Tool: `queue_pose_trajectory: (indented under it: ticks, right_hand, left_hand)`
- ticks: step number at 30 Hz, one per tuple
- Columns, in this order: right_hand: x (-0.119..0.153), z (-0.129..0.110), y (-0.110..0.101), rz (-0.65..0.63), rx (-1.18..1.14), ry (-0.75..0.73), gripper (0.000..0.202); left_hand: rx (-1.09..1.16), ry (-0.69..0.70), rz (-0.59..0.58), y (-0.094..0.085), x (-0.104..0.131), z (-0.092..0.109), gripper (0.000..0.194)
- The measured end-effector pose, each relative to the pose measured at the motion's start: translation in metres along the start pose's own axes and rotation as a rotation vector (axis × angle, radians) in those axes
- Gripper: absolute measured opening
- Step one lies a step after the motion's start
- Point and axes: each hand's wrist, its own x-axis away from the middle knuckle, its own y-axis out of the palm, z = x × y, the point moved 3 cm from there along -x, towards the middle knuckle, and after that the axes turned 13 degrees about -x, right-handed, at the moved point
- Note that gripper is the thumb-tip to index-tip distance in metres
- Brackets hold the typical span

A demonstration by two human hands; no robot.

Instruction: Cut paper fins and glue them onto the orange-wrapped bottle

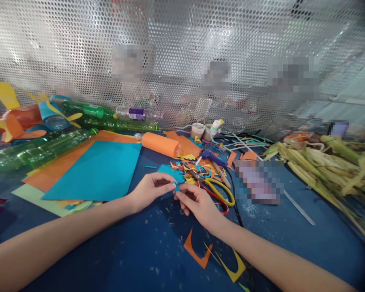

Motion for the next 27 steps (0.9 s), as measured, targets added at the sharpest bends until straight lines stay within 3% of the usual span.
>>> queue_pose_trajectory:
  ticks: [17,27]
  right_hand:
    - [0.0005,-0.0026,0.0018,0.052,-0.022,0.025,0.024]
    - [0.0031,-0.0046,0.0015,0.088,-0.05,-0.047,0.018]
  left_hand:
    - [-0.066,0.034,-0.003,-0.0001,0.0009,0.0066,0.012]
    - [-0.108,0.074,-0.023,0.0011,0.0023,0.0078,0.008]
